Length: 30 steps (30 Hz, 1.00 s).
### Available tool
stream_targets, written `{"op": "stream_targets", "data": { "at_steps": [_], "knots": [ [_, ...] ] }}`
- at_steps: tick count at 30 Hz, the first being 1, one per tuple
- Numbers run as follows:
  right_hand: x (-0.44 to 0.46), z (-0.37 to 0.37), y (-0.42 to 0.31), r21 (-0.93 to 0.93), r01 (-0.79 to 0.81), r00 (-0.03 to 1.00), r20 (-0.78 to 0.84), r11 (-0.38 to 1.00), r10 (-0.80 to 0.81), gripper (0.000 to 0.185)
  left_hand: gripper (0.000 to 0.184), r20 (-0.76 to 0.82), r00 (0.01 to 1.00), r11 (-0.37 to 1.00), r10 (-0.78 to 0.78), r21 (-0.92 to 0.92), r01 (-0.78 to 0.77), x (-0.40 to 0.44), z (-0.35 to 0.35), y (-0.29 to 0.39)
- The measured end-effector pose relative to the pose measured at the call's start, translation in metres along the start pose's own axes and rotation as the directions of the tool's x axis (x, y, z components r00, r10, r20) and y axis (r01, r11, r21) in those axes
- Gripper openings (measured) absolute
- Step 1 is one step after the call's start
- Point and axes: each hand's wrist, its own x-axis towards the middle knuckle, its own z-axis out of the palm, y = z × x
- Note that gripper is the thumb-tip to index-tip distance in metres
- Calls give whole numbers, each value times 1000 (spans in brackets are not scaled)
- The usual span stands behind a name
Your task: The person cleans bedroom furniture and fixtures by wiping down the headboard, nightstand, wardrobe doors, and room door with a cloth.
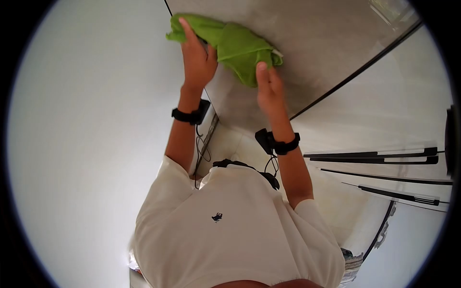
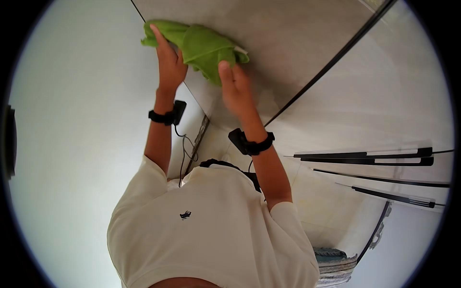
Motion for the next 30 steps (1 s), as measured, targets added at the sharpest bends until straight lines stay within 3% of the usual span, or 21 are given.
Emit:
{"op": "stream_targets", "data": {
  "at_steps": [1,3,5,7,9,11,12,14,15,17,19,21,22,23,24,26,27,29,30],
  "knots": [
    [-1,5,3,-3,3,1000,-6,1000,-3,47,77,1,1000,1000,4,-6,-4,-12,2,-10],
    [-4,14,20,-75,41,995,89,996,-34,40,97,24,998,963,-59,266,50,-45,6,-28],
    [-13,20,39,-142,15,995,97,990,-1,37,96,59,963,965,-262,36,260,-80,11,-27],
    [-22,25,71,-212,-4,994,105,977,27,34,95,143,898,909,-416,87,408,-119,17,-37],
    [-34,32,113,-308,-5,984,169,951,59,31,87,404,691,689,-599,-179,702,-169,21,-76],
    [-46,36,138,-301,-26,976,199,953,90,31,66,580,564,637,-588,-98,765,-231,34,-125],
    [-44,39,137,-289,-52,968,222,956,119,31,66,569,580,646,-583,-109,755,-219,28,-118],
    [-38,41,132,-214,-44,973,212,976,90,31,46,658,205,575,-725,414,706,-186,15,-100],
    [-37,39,126,-137,-71,976,196,988,97,31,46,657,211,576,-723,406,709,-160,8,-87],
    [-21,25,86,-189,-86,973,195,978,124,31,38,581,410,661,-703,320,679,-101,-15,-47],
    [-1,23,46,-227,-107,971,185,968,151,31,47,447,659,779,-605,160,606,-51,-32,-7],
    [16,28,18,-96,231,971,90,968,-223,32,62,251,865,892,-434,-10,451,-14,-38,28],
    [22,27,6,-93,228,972,87,969,-220,32,70,192,924,939,-331,-28,342,1,-38,39],
    [27,26,-5,-49,185,980,85,981,-181,33,79,130,967,973,-221,-39,227,16,-36,46],
    [31,26,-9,-5,143,986,86,990,-142,36,79,131,966,973,-223,-35,230,33,-31,50],
    [29,25,-6,-48,166,984,68,985,-163,37,87,203,978,998,48,-60,-37,59,-15,56],
    [26,24,-3,-94,187,982,50,978,-183,39,87,203,978,998,50,-58,-39,61,-8,58],
    [17,21,3,-125,171,984,76,977,-163,42,89,235,961,977,148,114,-179,63,3,59],
    [13,21,9,-156,150,986,93,976,-136,44,86,213,964,979,157,97,-181,61,7,61]
  ]
}}
